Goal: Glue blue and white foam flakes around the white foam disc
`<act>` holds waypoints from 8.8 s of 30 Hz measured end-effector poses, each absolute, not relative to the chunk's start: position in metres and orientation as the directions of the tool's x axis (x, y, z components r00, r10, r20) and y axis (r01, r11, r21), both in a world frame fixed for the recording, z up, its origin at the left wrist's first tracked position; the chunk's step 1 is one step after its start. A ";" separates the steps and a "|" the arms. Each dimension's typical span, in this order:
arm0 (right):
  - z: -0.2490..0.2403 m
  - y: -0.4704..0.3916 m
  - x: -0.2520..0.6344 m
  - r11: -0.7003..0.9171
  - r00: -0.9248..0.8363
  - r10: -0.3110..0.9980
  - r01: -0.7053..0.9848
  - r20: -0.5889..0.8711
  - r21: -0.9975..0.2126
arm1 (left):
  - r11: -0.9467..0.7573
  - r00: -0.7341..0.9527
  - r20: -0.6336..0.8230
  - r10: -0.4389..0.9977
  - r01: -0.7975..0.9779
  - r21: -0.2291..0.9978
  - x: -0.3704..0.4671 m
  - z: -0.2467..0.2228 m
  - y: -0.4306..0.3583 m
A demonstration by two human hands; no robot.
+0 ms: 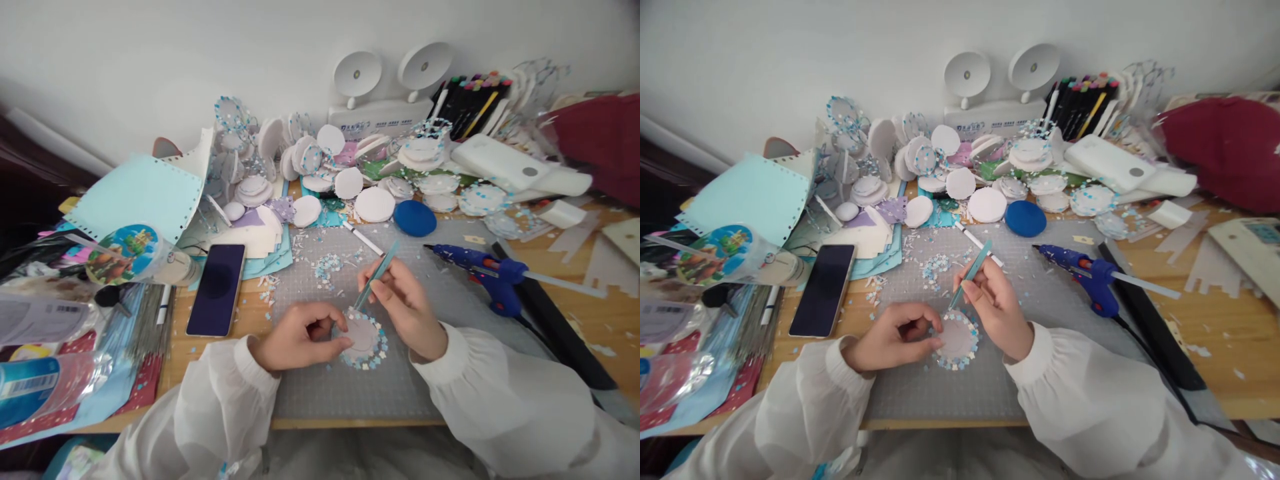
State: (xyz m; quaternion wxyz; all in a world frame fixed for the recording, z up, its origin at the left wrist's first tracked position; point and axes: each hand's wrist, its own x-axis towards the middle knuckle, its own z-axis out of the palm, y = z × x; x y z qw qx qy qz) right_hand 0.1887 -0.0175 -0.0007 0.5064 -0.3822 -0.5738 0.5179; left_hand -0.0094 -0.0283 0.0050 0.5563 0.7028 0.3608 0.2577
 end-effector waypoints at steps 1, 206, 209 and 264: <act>0.001 -0.018 0.189 0.175 -0.207 0.960 -0.083 0.189 -0.981 | -0.121 0.608 -0.039 0.793 0.219 0.968 -0.009 0.005 -0.028; 0.020 0.013 0.220 -0.273 -0.106 0.957 -0.641 -0.270 -0.717 | 0.112 0.511 -0.125 0.850 0.056 0.992 -0.008 -0.001 -0.031; 0.022 0.009 0.214 -0.393 -0.205 0.917 -0.607 -0.341 -0.691 | 0.123 0.460 -0.123 0.879 0.031 0.992 -0.006 0.000 -0.029; 0.007 -0.001 0.201 -0.078 0.081 0.992 -0.229 -0.099 -0.970 | -0.027 0.398 -0.028 0.917 0.132 0.991 -0.003 -0.001 -0.032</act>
